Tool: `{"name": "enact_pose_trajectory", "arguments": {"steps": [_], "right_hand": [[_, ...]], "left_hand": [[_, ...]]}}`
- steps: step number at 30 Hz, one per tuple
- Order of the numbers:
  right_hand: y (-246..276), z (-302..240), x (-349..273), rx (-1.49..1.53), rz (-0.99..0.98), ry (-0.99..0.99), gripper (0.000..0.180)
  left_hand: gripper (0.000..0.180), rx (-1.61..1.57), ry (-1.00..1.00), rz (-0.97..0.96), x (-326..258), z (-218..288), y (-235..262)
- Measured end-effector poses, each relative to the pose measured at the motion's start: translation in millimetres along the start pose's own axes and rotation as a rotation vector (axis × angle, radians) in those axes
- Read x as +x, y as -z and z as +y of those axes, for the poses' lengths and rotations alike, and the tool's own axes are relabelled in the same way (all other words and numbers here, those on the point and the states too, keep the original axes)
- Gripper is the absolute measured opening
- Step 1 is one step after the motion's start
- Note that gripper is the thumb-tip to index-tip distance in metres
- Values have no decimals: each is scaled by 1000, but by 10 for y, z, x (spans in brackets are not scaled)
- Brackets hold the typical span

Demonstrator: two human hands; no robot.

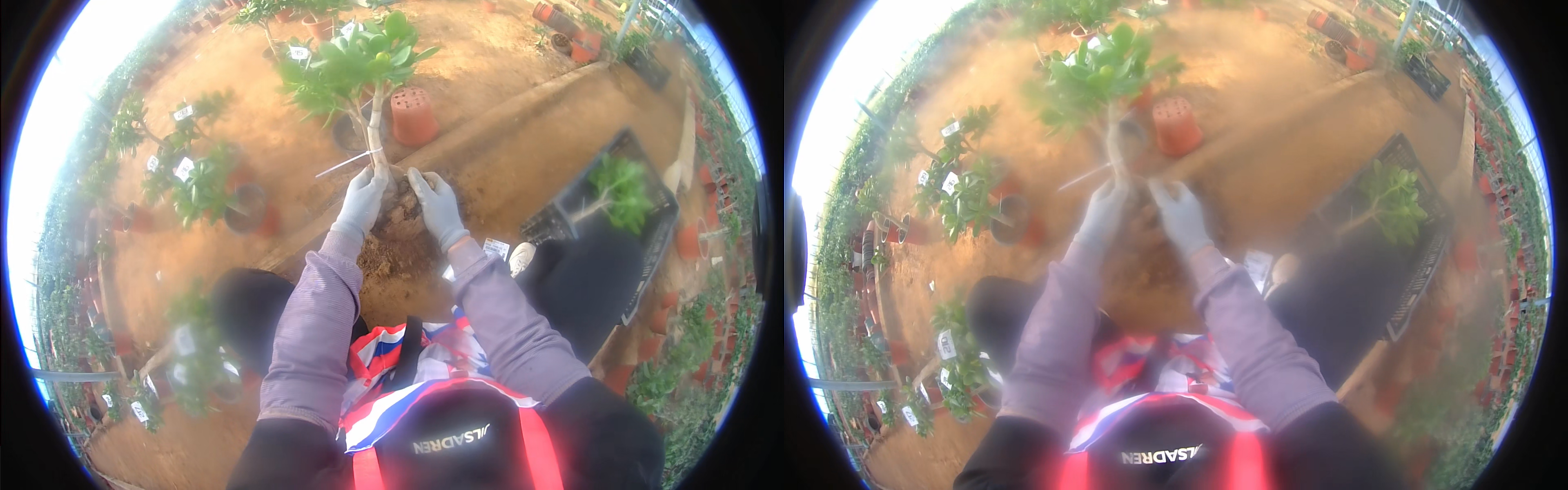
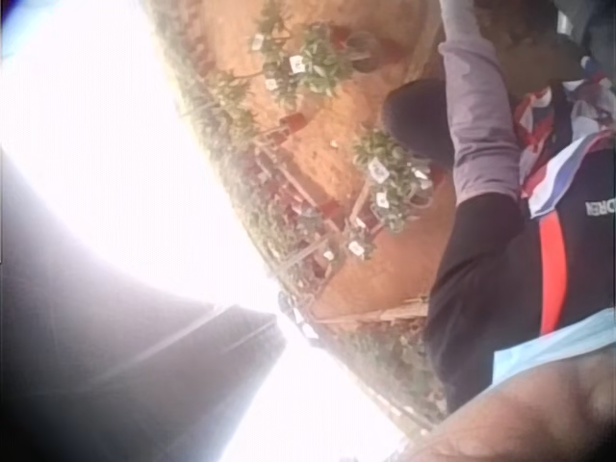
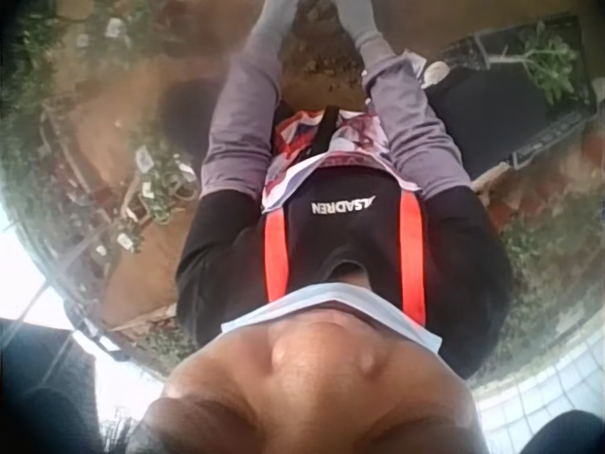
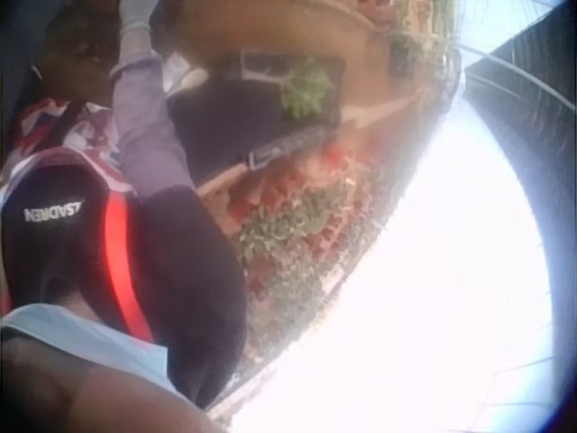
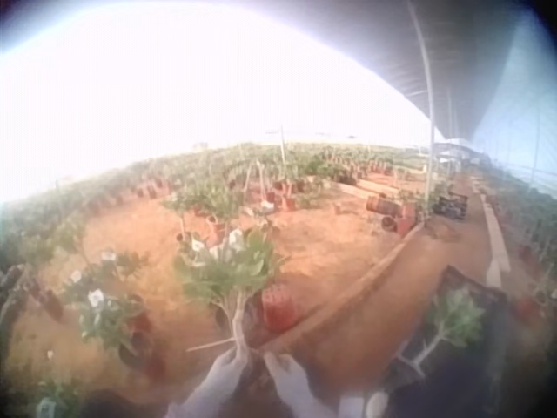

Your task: The person removes small potted plants from their containers, loosens the root ball, wraps the roots in clear plastic, and places the wrapped plants into a black crate. The person repeats this process for several plants.

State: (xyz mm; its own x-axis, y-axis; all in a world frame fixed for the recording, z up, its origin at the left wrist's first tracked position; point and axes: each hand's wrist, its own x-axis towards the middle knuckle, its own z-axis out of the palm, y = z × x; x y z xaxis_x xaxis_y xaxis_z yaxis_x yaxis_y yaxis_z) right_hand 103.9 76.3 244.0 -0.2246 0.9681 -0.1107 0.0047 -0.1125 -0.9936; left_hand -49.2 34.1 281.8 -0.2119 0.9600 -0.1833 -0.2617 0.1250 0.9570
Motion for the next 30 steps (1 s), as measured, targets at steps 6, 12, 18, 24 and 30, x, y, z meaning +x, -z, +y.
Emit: {"name": "enact_pose_trajectory", "arguments": {"steps": [6,12,18,24,30], "right_hand": [[150,64,201,-108,90,-184,65],[169,41,120,23,-100,114,80],[116,-222,-20,261,-302,221,60],[114,-265,69,-49,-117,174,43],[25,98,305,-81,14,356,35]], "left_hand": [[24,-3,-10,108,152,-336,149],[13,232,-367,223,326,-421,237],[39,161,-447,121,214,-174,97],[35,-91,-106,30,64,63,11],[31,-183,-63,81,114,-34,3]]}}
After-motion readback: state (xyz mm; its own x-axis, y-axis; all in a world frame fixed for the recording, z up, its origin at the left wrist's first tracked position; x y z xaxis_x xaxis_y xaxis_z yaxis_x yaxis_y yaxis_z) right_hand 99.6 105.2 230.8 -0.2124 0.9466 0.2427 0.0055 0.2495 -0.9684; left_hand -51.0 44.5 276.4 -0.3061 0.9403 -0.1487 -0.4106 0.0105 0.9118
